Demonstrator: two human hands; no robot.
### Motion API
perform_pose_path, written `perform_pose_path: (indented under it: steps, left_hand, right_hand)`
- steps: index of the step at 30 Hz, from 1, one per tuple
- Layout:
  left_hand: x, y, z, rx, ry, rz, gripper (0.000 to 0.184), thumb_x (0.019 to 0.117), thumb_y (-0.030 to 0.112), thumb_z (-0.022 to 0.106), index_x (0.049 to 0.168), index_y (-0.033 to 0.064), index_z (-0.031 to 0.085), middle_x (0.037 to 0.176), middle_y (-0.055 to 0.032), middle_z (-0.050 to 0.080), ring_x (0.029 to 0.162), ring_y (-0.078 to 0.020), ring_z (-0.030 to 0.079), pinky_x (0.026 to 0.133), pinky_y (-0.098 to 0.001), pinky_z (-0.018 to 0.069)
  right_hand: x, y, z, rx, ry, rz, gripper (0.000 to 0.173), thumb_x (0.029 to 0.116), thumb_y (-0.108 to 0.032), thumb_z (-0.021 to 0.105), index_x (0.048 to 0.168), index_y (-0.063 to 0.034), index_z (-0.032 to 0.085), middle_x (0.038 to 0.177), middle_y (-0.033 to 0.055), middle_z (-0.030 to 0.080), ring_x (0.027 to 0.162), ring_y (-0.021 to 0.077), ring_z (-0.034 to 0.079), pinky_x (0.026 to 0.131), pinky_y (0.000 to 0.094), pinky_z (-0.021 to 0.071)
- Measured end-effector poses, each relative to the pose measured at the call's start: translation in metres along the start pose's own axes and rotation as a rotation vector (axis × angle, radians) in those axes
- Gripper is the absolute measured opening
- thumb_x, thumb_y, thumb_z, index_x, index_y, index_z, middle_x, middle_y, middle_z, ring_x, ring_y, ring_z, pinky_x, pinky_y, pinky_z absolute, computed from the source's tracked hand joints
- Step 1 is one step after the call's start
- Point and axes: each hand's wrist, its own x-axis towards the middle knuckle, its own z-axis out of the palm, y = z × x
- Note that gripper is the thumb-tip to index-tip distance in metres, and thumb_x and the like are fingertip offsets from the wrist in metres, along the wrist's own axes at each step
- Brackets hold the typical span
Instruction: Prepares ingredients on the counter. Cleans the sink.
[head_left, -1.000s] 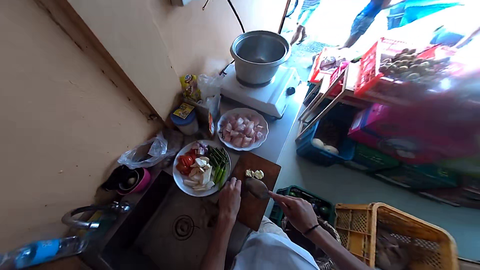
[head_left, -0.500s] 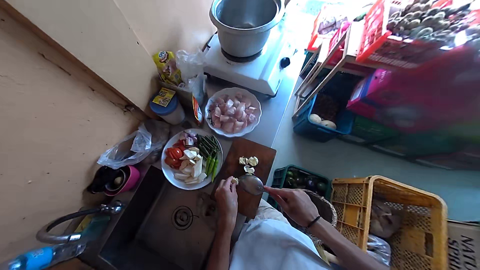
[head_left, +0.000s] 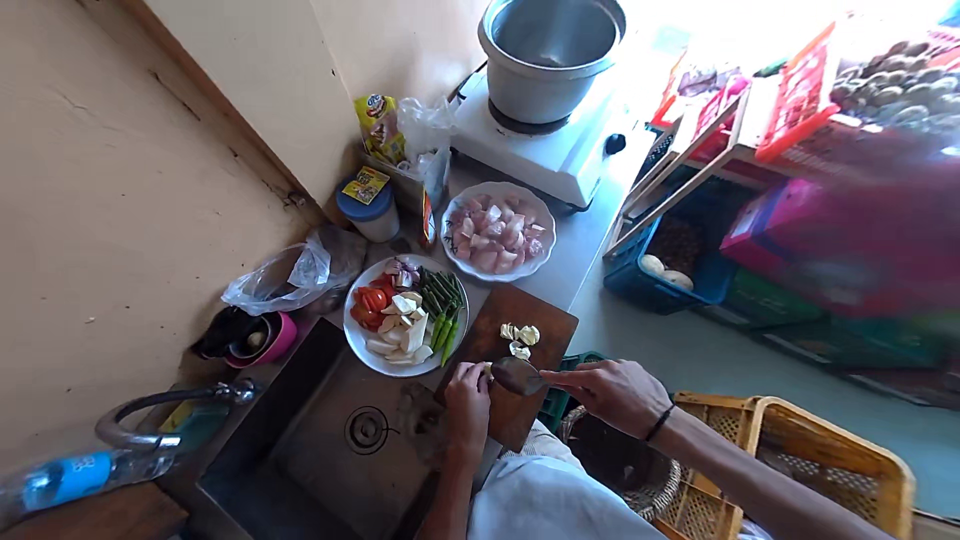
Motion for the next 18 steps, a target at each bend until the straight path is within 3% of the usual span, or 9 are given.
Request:
perform_pose_path:
  steps: [9,18]
  left_hand:
    - [-0.001,0.002,0.002,-0.036,-0.024,-0.028,0.018,0.0937,0.004,0.068,0.108,0.0025,0.078,0.108,-0.0166,0.072,0.098,-0.0259,0.071,0.092,-0.0384,0.0582]
    - [-0.008,0.004,0.014,-0.055,0.171,-0.092,0.012,0.0875,0.002,0.074,0.099,0.0012,0.078,0.100,-0.0162,0.072,0.090,-0.0259,0.073,0.084,-0.0387,0.0607]
  right_hand:
    - [0.039,-0.032,-0.059,-0.197,-0.345,-0.034,0.038,0.1085,-0.028,0.046,0.139,-0.0424,0.063,0.099,0.0159,0.075,0.090,0.0413,0.071,0.077,0.0599,0.0525]
    - [0.078,-0.075,-0.093,-0.276,-0.549,-0.034,0.029,0.1073,-0.025,0.052,0.129,-0.0274,0.071,0.113,0.0154,0.073,0.108,0.0412,0.067,0.090,0.0630,0.0504]
